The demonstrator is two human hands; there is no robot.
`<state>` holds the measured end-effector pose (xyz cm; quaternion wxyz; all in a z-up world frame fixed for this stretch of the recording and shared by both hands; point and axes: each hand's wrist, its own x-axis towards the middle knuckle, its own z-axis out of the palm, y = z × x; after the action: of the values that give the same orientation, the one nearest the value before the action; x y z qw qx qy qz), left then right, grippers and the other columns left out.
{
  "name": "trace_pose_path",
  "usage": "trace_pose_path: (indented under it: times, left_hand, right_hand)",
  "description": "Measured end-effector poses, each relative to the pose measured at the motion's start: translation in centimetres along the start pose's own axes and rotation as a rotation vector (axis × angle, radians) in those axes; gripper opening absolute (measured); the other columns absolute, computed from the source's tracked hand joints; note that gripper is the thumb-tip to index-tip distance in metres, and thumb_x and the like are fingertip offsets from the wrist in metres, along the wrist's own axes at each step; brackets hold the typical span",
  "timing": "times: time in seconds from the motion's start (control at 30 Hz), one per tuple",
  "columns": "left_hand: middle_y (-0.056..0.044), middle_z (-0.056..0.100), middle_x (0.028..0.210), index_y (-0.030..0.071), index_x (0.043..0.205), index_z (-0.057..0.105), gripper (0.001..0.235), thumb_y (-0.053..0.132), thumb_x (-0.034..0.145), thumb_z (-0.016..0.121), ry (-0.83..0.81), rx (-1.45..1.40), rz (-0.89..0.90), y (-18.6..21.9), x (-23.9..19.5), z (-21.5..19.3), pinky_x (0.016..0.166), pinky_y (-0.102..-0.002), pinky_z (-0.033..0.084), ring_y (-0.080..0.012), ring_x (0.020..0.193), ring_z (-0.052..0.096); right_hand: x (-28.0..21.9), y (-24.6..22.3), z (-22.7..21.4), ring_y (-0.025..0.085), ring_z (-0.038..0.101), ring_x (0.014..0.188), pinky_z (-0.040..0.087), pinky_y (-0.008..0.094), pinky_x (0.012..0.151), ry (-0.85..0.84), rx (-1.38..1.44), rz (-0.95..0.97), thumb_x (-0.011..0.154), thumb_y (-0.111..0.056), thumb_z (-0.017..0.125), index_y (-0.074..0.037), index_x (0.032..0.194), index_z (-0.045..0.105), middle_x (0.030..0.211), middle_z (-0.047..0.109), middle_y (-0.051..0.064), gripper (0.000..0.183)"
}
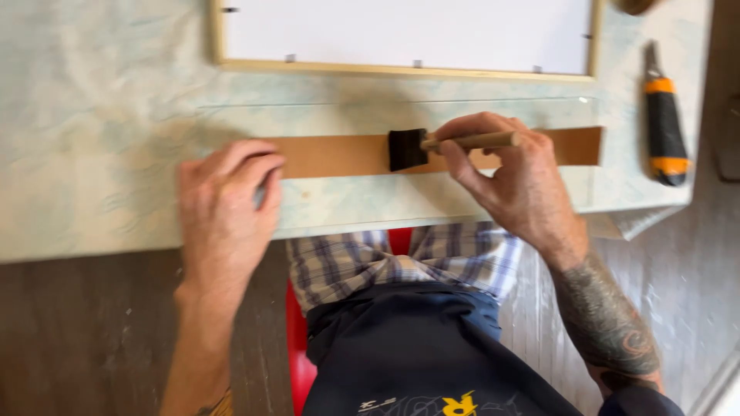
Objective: Modifying a picture frame by applying a decorative strip using glue and a utility knife
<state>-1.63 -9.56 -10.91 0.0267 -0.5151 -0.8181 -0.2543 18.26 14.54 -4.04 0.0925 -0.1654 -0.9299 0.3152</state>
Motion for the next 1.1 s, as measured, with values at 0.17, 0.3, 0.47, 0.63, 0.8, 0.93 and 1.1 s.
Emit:
trace_pose_path:
  times: [0.17,0.3,0.47,0.63,0.8,0.93,1.1]
  left_hand:
    - [-0.003,0.077,0.123,0.009,0.111,0.083,0.016,0.005,0.096,0.086,-0.006,0.072,0.022,-0.4,-0.5,0.0,0.100,-0.047,0.044,-0.0190,0.101,0.070]
    - [-0.001,0.078,0.127,0.009,0.118,0.084,0.021,0.006,0.098,0.090,-0.048,0.105,0.012,-0.5,-1.1,0.1,0.105,-0.048,0.045,-0.0183,0.109,0.070]
    - [0.000,0.078,0.132,0.010,0.126,0.086,0.021,0.009,0.105,0.090,-0.075,0.196,-0.012,-1.0,-1.8,0.3,0.108,-0.048,0.047,-0.0201,0.115,0.073]
    - [0.002,0.077,0.131,0.011,0.121,0.086,0.017,0.003,0.106,0.087,-0.061,0.163,-0.029,-0.2,-1.4,0.0,0.106,-0.047,0.046,-0.0202,0.118,0.073]
    - [-0.001,0.079,0.126,0.009,0.116,0.086,0.016,-0.001,0.104,0.087,-0.017,0.133,-0.027,0.6,-0.2,0.0,0.107,-0.046,0.045,-0.0203,0.113,0.073]
    - [-0.003,0.076,0.118,0.009,0.105,0.081,0.015,-0.003,0.095,0.078,0.005,0.034,-0.024,1.0,0.5,-1.0,0.093,-0.043,0.045,-0.0223,0.104,0.071]
    - [0.000,0.073,0.117,0.011,0.110,0.080,0.020,0.012,0.091,0.086,-0.026,0.092,-0.057,-0.5,-0.2,0.8,0.094,-0.045,0.045,-0.0149,0.090,0.068]
  right_hand:
    - [-4.1,3.0,-4.5,0.009,0.050,0.068,0.047,0.024,0.061,0.123,-0.063,0.260,0.104,-0.005,0.067,-0.004,0.110,0.072,0.098,0.076,0.002,0.007]
    - [-6.7,6.5,-7.5,0.011,0.055,0.068,0.046,0.026,0.060,0.174,-0.115,0.292,0.107,-0.004,0.065,0.001,0.111,0.068,0.101,0.077,0.008,0.007]
    - [-9.1,10.0,-9.8,0.014,0.061,0.071,0.051,0.026,0.060,0.228,-0.205,0.327,0.108,0.002,0.066,0.005,0.113,0.070,0.100,0.076,0.013,0.006]
    - [-10.7,12.0,-11.1,0.018,0.065,0.075,0.054,0.026,0.061,0.233,-0.267,0.355,0.112,0.004,0.066,0.006,0.115,0.069,0.102,0.075,0.016,0.005]
    - [-13.0,10.2,-12.6,0.019,0.063,0.092,0.047,0.028,0.073,0.481,-0.286,0.407,0.119,0.009,0.067,0.006,0.127,0.075,0.109,0.070,0.015,0.012]
    - [-9.4,3.9,-7.7,0.023,0.058,0.108,0.047,0.035,0.103,0.483,0.007,0.353,0.122,0.003,0.056,0.005,0.129,0.063,0.117,0.061,0.015,0.010]
    - [1.0,-3.5,1.7,0.021,0.080,0.098,0.068,0.027,0.083,-0.024,0.248,-0.069,0.101,-0.006,0.067,-0.003,0.115,0.069,0.116,0.077,0.014,0.014]
